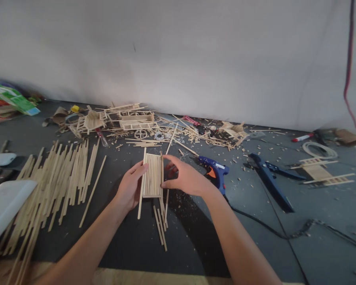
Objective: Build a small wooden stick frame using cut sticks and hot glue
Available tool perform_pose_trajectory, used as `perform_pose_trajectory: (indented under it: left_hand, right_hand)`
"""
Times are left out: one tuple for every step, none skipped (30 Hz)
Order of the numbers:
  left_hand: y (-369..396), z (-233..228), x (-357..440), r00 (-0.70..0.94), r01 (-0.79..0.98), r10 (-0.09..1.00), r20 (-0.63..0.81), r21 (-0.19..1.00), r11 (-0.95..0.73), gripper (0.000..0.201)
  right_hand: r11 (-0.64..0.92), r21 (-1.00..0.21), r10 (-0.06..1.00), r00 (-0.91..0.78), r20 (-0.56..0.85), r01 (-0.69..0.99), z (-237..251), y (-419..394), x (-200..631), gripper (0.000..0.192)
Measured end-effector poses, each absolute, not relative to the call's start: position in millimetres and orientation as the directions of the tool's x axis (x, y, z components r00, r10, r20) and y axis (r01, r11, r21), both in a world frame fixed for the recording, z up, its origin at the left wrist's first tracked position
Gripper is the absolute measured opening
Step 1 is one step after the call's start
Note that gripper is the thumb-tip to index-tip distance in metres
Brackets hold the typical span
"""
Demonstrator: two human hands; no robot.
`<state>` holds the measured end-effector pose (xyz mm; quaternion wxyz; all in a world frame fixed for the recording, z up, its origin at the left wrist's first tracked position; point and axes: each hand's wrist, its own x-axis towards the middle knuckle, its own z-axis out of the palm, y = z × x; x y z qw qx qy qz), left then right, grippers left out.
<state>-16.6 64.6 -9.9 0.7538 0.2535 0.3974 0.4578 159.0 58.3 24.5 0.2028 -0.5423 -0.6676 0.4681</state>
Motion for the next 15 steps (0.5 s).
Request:
perform_pose_trajectory:
  left_hand:
    - [64.8, -9.8, -16.5, 0.256, -0.483, 0.891, -0.375, 0.749, 0.454, 0.035]
    - [64.9, -9.8, -16.4, 0.251, -0.478, 0.890, -0.380, 0.751, 0.455, 0.036]
    - [65.0, -9.9, -16.3, 0.249, -0.475, 0.890, -0.382, 0.753, 0.456, 0.036]
    - [65.1, -10.2, -16.2, 0.251, -0.473, 0.889, -0.382, 0.754, 0.457, 0.036]
    - [65.0, -10.5, -16.0, 0.254, -0.472, 0.889, -0.381, 0.753, 0.458, 0.036]
    - [65.0, -11.0, -15.9, 0.258, -0.472, 0.889, -0.379, 0.753, 0.458, 0.036]
    - [64.9, -11.4, -15.8, 0.261, -0.472, 0.889, -0.377, 0.753, 0.458, 0.037]
    - [64.9, -11.9, -15.7, 0.262, -0.472, 0.889, -0.376, 0.753, 0.458, 0.037]
    - [64.8, -12.2, -15.7, 0.263, -0.473, 0.889, -0.375, 0.753, 0.458, 0.037]
    - [64.8, -12.6, -15.8, 0.263, -0.472, 0.888, -0.376, 0.753, 0.459, 0.037]
    - [64.8, -12.9, -15.8, 0.262, -0.471, 0.888, -0.378, 0.753, 0.459, 0.037]
    - [64.8, -13.2, -15.9, 0.259, -0.470, 0.889, -0.379, 0.754, 0.458, 0.037]
    - [64.8, -13.5, -16.0, 0.256, -0.470, 0.889, -0.379, 0.755, 0.457, 0.037]
    - [64.8, -13.7, -16.1, 0.254, -0.469, 0.890, -0.379, 0.756, 0.456, 0.037]
    - [64.9, -13.9, -16.1, 0.254, -0.469, 0.890, -0.378, 0.757, 0.455, 0.037]
  right_hand:
    - [-0.023, -0.842, 0.915, -0.329, -0.235, 0.538, 24.0, 58.4, 159.3, 0.076]
    - [-0.018, -0.840, 0.915, -0.329, -0.232, 0.542, 23.3, 58.5, 159.6, 0.076]
    - [-0.012, -0.838, 0.916, -0.331, -0.228, 0.546, 22.7, 58.6, 159.9, 0.076]
    - [-0.004, -0.836, 0.917, -0.332, -0.222, 0.549, 22.1, 58.7, 160.2, 0.076]
    - [0.004, -0.833, 0.918, -0.333, -0.217, 0.553, 21.6, 58.8, 160.4, 0.076]
    - [0.012, -0.830, 0.919, -0.333, -0.211, 0.557, 21.2, 58.9, 160.6, 0.076]
    - [0.019, -0.828, 0.920, -0.333, -0.205, 0.560, 20.9, 59.0, 160.6, 0.076]
    - [0.025, -0.826, 0.922, -0.332, -0.198, 0.563, 20.7, 59.1, 160.6, 0.076]
    - [0.029, -0.825, 0.923, -0.331, -0.195, 0.565, 20.5, 59.2, 160.6, 0.076]
    - [0.031, -0.824, 0.924, -0.330, -0.192, 0.566, 20.4, 59.3, 160.4, 0.076]
    - [0.032, -0.823, 0.925, -0.329, -0.190, 0.567, 20.2, 59.4, 160.2, 0.076]
    - [0.033, -0.823, 0.925, -0.329, -0.190, 0.567, 20.0, 59.4, 159.9, 0.077]
    - [0.032, -0.824, 0.925, -0.330, -0.190, 0.566, 19.8, 59.5, 159.7, 0.077]
    - [0.031, -0.826, 0.924, -0.331, -0.191, 0.563, 19.6, 59.5, 159.4, 0.077]
    - [0.029, -0.829, 0.922, -0.335, -0.193, 0.559, 19.5, 59.4, 159.2, 0.077]
